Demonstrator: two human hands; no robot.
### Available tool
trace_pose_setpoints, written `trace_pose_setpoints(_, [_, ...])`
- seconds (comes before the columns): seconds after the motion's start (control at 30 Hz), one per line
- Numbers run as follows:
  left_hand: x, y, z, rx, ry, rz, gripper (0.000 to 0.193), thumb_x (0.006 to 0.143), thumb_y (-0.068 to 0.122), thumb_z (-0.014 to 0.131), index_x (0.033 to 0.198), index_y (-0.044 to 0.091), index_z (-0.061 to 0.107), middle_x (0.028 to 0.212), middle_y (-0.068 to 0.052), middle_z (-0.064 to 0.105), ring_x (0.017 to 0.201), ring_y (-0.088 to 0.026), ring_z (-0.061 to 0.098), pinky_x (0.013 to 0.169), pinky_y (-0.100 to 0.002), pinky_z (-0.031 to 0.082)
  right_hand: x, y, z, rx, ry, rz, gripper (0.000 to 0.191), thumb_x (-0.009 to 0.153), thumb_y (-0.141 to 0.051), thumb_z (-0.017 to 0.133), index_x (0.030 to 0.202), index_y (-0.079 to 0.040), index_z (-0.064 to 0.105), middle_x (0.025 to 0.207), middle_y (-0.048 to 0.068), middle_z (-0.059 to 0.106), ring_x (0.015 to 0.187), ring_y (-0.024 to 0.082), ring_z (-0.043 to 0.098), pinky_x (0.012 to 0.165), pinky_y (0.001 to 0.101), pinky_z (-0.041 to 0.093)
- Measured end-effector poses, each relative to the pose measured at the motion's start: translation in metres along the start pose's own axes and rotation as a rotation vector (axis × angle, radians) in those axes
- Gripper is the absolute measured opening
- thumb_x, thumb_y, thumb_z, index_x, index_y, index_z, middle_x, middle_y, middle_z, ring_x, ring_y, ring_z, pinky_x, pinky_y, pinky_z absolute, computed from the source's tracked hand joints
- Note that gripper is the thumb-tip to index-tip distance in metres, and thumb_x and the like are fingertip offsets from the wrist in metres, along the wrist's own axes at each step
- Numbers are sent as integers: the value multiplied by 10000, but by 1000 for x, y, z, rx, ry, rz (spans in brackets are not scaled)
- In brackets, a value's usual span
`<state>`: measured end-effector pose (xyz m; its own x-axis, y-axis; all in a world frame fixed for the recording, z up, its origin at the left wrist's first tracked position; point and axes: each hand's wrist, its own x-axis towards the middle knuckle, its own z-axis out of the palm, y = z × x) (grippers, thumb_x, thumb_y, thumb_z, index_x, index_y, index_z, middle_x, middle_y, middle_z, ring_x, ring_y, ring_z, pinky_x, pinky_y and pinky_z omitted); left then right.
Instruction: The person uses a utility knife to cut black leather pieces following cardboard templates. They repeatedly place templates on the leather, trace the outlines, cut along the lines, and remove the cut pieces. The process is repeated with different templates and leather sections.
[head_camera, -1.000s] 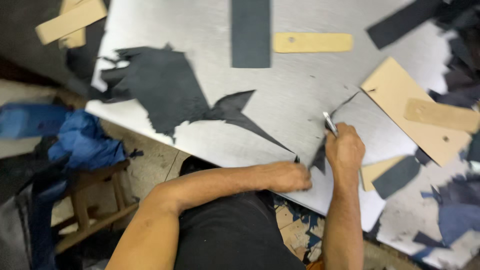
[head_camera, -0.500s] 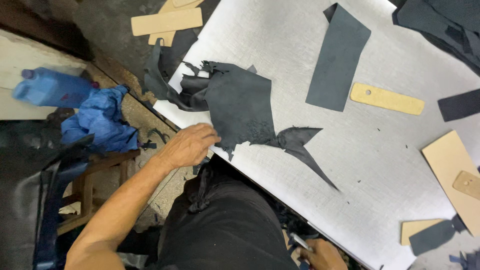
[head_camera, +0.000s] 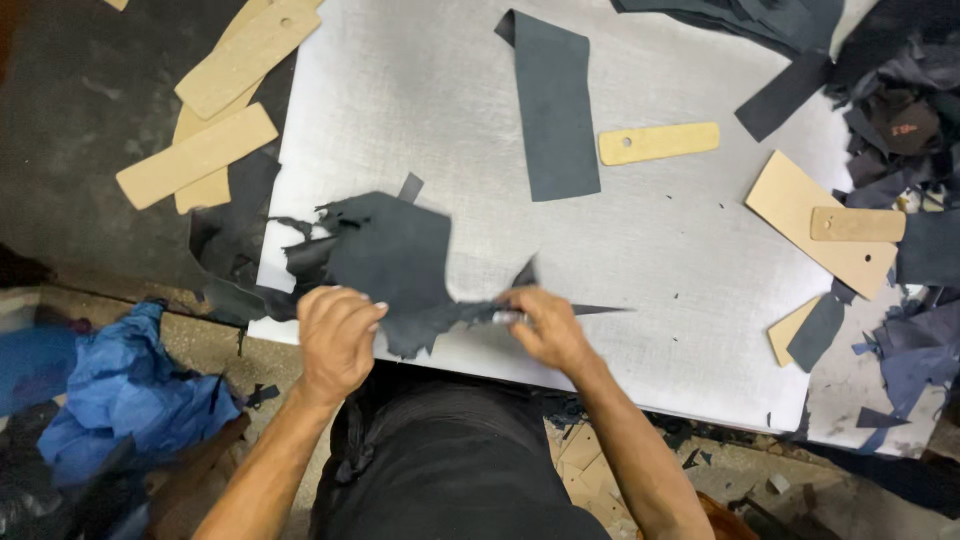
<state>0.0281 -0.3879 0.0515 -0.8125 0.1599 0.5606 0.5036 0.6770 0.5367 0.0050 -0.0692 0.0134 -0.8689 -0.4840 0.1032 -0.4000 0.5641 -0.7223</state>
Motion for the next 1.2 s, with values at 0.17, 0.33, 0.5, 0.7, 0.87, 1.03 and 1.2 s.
trace_pose_setpoints(0.17, [80,22,-16,-105,180,155,171,986,37,668,1147,59,720,832,-55,589,680,-195,547,594,-331,442,-73,-38,0,546,20,84,265,991,-298,704,826,-109,617,655,-9,596,514,62,463,439,249,355])
trace_pose_setpoints(0.33, [183,74,127,-244,43,362,132,953,159,791,1063,101,746,790,-4,572,664,-164,518,546,-319,422,-133,-24,-101,427,456,430,183,969,-232,684,897,-65,707,619,-23,628,462,27,502,376,198,399])
trace_pose_setpoints(0.5, [220,148,275,-365,-372,301,460,995,305,727,1396,153,560,1142,-68,600,1106,-255,582,983,-403,490,-182,34,-199,156,670,877,242,1023,-232,726,865,-53,687,709,13,600,590,77,472,546,271,354])
trace_pose_setpoints(0.7, [114,150,305,-205,-792,250,760,982,409,617,1614,156,280,1678,-193,133,1560,-358,85,1271,-506,107,-222,128,-199,-324,157,1254,378,942,-405,734,841,-41,734,687,142,682,616,286,646,582,443,481])
trace_pose_setpoints(0.87, [31,102,205,200,-1122,-275,717,975,532,504,1572,152,387,1593,-179,384,1468,-333,356,1215,-472,285,-244,154,-187,-451,230,1077,414,902,-440,750,942,-29,733,800,257,693,788,454,666,731,523,509])
trace_pose_setpoints(1.03, [35,70,138,532,-658,-164,615,955,552,591,1312,55,645,1481,-249,510,1433,-440,365,1154,-607,256,-237,149,-194,-468,132,1004,436,914,-453,745,958,-19,741,847,258,705,844,456,672,786,521,514])
trace_pose_setpoints(1.2, [54,50,173,620,-746,-144,359,998,319,671,1298,132,606,1433,-198,550,1469,-367,420,1240,-533,294,-210,136,-201,-588,411,707,456,900,-369,814,1123,18,723,1145,263,681,969,423,665,833,496,523])
